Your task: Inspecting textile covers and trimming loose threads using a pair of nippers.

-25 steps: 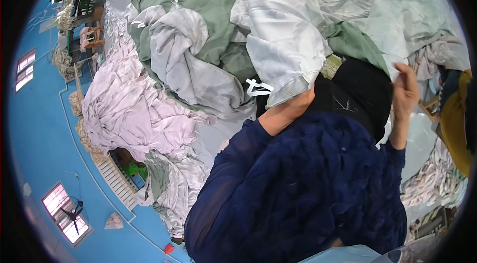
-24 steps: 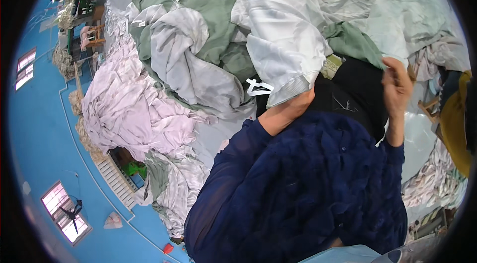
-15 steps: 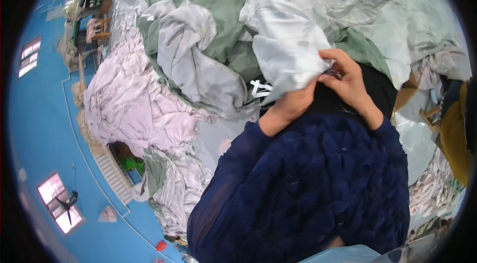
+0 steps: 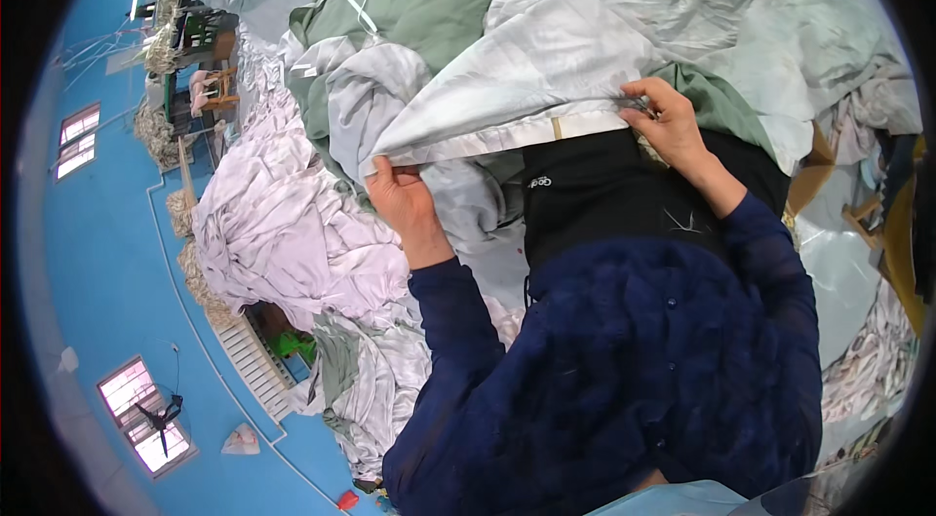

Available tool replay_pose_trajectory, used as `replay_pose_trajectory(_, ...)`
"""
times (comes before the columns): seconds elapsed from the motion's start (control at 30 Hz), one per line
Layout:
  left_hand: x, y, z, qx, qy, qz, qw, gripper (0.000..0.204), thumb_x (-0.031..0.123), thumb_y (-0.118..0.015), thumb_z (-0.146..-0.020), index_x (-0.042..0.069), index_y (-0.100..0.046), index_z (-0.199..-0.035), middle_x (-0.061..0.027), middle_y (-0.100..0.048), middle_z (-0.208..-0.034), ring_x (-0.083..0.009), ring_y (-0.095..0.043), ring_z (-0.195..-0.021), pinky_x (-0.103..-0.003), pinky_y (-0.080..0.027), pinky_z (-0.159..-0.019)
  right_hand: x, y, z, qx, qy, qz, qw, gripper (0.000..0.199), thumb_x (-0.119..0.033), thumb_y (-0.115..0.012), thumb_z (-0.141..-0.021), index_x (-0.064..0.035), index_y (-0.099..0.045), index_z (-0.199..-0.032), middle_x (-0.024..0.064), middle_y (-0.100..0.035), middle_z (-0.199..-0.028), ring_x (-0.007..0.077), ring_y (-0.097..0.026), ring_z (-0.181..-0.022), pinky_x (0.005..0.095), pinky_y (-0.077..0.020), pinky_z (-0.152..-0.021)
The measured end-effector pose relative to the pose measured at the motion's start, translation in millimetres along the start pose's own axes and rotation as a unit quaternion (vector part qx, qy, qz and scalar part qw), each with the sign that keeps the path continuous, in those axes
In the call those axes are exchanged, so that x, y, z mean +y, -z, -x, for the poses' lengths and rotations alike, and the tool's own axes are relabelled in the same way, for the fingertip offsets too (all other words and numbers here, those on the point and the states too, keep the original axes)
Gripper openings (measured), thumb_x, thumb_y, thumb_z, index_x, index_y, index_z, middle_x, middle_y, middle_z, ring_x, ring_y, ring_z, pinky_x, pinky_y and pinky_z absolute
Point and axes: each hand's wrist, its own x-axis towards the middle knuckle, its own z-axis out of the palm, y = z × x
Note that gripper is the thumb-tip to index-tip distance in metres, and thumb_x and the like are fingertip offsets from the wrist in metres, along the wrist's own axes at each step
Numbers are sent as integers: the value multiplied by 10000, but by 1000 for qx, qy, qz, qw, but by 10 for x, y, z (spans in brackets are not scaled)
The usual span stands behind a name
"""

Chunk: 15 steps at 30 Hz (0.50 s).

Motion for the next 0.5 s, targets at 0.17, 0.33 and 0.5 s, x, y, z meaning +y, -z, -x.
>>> replay_pose_trajectory(0.17, -267, 205, -115, 64, 83, 36, 994, 167, 118, -507, -986, 36, -555, -1124, -121, -643, -1131, -240, -642, -1008, -375, -540, -880, 98, 43, 26, -44, -1, -4, 999, 240, -38, -726, -784, -13, -646, -1009, 30, -608, -904, 94, -494, -689, 233, -420, -628)
replay_pose_trajectory(0.33, -407, 334, -261, 51, 115, 9, 992, 146, 127, -509, -988, 35, -552, -1092, -123, -641, -1112, -236, -648, -983, -375, -553, -844, -93, -34, -3, -40, 10, -43, 998, 256, -37, -729, -782, -15, -650, -1024, 43, -600, -901, 110, -529, -716, 241, -437, -652)
replay_pose_trajectory(0.5, -617, 344, -203, 82, 229, 46, 969, 228, 151, -463, -1001, -26, -542, -1121, -156, -648, -1128, -282, -641, -1023, -422, -545, -878, -428, -272, -201, -63, 103, 29, 992, 329, -79, -769, -750, -94, -668, -1063, 66, -569, -956, 188, -576, -753, 293, -478, -659)
